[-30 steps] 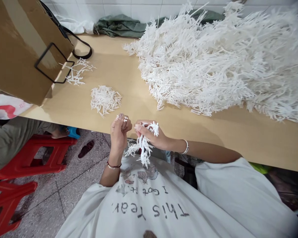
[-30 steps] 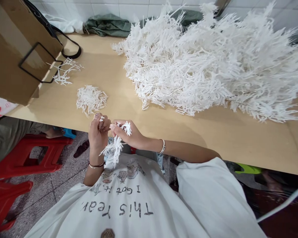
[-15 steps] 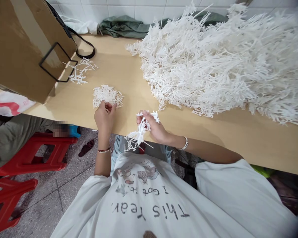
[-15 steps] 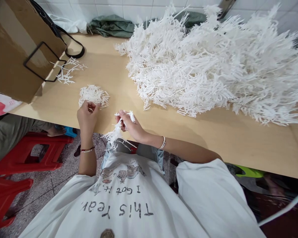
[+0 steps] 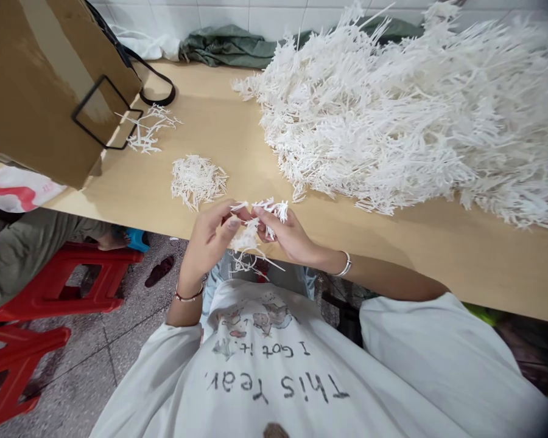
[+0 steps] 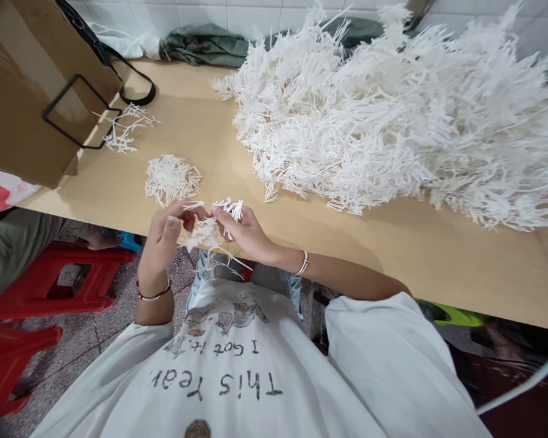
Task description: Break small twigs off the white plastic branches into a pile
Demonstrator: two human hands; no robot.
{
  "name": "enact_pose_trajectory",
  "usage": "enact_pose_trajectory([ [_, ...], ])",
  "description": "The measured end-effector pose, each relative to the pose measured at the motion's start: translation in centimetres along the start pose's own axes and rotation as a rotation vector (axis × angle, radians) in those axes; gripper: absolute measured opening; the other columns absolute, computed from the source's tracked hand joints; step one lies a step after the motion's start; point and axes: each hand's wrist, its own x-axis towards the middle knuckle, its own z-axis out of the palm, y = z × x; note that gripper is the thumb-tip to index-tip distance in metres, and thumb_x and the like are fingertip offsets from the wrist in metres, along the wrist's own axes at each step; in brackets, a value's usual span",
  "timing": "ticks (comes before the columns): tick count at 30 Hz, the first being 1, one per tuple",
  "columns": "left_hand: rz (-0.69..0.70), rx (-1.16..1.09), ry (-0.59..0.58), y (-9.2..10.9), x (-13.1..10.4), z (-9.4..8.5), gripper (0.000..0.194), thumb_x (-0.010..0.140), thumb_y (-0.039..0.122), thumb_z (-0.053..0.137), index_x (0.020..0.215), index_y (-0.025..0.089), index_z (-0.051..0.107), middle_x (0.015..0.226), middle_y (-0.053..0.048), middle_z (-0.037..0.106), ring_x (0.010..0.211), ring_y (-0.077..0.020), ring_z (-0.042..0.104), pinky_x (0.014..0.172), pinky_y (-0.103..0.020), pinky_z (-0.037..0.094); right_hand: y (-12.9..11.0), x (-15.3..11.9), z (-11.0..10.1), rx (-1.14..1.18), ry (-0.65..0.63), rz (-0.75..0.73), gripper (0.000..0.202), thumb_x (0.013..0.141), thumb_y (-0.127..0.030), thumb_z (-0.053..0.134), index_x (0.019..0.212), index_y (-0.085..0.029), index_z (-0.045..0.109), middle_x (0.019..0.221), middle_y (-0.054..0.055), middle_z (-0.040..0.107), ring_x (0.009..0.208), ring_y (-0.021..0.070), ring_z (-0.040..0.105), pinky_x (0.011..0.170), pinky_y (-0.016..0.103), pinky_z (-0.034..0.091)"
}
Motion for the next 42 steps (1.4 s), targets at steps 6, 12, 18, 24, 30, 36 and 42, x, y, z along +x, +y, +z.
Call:
enact_pose_trajectory([
  [6, -0.013, -0.017, 0.023, -0.2, 0.4, 0.5, 0.021, 0.084, 0.036, 0.056, 0.097, 0.024, 0.067, 0.083, -0.004, 0.065, 0.066, -0.0112, 0.054, 0.06, -0.026, 0.042, -0.9, -0.3, -0.3, -0.122, -0.242, 0.046, 0.048, 0.081, -0.06, 0.049, 0.066, -0.016, 0.057, 0.053, -0.003, 0.048, 0.044, 0.0056, 0.041, 0.043, 0.021, 0.033],
  [12, 0.001, -0.084, 0.097, -0.8, -0.1, 0.7, 0.011, 0.079, 0.029, 0.064, 0.077, 0.024, 0.074, 0.075, -0.003, 0.068, 0.07, -0.012, 0.057, 0.061, -0.026, 0.042, -1.0, -0.3, -0.3, -0.146, -0.37, 0.094, 0.06, 0.083, -0.068, 0.036, 0.064, -0.015, 0.056, 0.052, -0.001, 0.051, 0.043, 0.0066, 0.043, 0.042, 0.021, 0.034],
  [18, -0.141, -0.028, 0.181, -3.1, 1.3, 0.0, 0.029, 0.086, 0.037, 0.052, 0.073, 0.019, 0.069, 0.073, -0.004, 0.067, 0.057, -0.0089, 0.05, 0.054, -0.023, 0.038, -1.1, 0.3, -0.4, -0.178, -0.226, 0.161, 0.062, 0.08, -0.071, 0.038, 0.062, -0.015, 0.058, 0.052, 0.0, 0.052, 0.044, 0.0073, 0.043, 0.042, 0.022, 0.033],
  [24, -0.251, 0.319, 0.358, -7.2, 3.9, -2.5, 0.033, 0.091, 0.034, 0.042, 0.073, 0.019, 0.065, 0.061, -0.002, 0.062, 0.057, -0.0118, 0.052, 0.059, -0.026, 0.038, -0.4, 1.2, -0.8, -0.148, -0.135, 0.193, 0.056, 0.079, -0.069, 0.043, 0.063, -0.016, 0.056, 0.054, -0.001, 0.051, 0.044, 0.0068, 0.039, 0.041, 0.022, 0.029],
  [30, -0.296, 0.533, 0.456, -8.0, 4.5, -3.2, 0.041, 0.086, 0.04, 0.05, 0.054, 0.018, 0.063, 0.043, 0.0, 0.052, 0.046, -0.0128, 0.049, 0.055, -0.028, 0.034, -0.2, 1.5, -1.1, -0.129, -0.122, 0.206, 0.055, 0.077, -0.069, 0.046, 0.064, -0.016, 0.056, 0.055, -0.001, 0.051, 0.046, 0.0064, 0.041, 0.042, 0.022, 0.03],
  [36, -0.142, 0.351, 0.519, -5.2, 4.1, -1.7, 0.031, 0.083, 0.04, 0.056, 0.064, 0.019, 0.068, 0.053, 0.001, 0.056, 0.052, -0.0105, 0.049, 0.054, -0.026, 0.035, -0.4, 1.4, -1.7, -0.179, -0.326, 0.16, 0.056, 0.086, -0.062, 0.039, 0.064, -0.015, 0.059, 0.058, 0.0, 0.056, 0.048, 0.0068, 0.047, 0.045, 0.021, 0.036],
  [42, -0.066, -0.092, -0.237, -1.0, 2.4, 0.2, 0.02, 0.082, 0.034, 0.059, 0.09, 0.022, 0.074, 0.093, -0.007, 0.071, 0.082, -0.0145, 0.064, 0.074, -0.028, 0.049, -1.4, 0.8, -1.8, -0.236, -0.568, 0.22, 0.036, 0.085, -0.05, 0.052, 0.081, -0.014, 0.057, 0.067, 0.001, 0.063, 0.045, 0.0033, 0.042, 0.04, 0.018, 0.03],
])
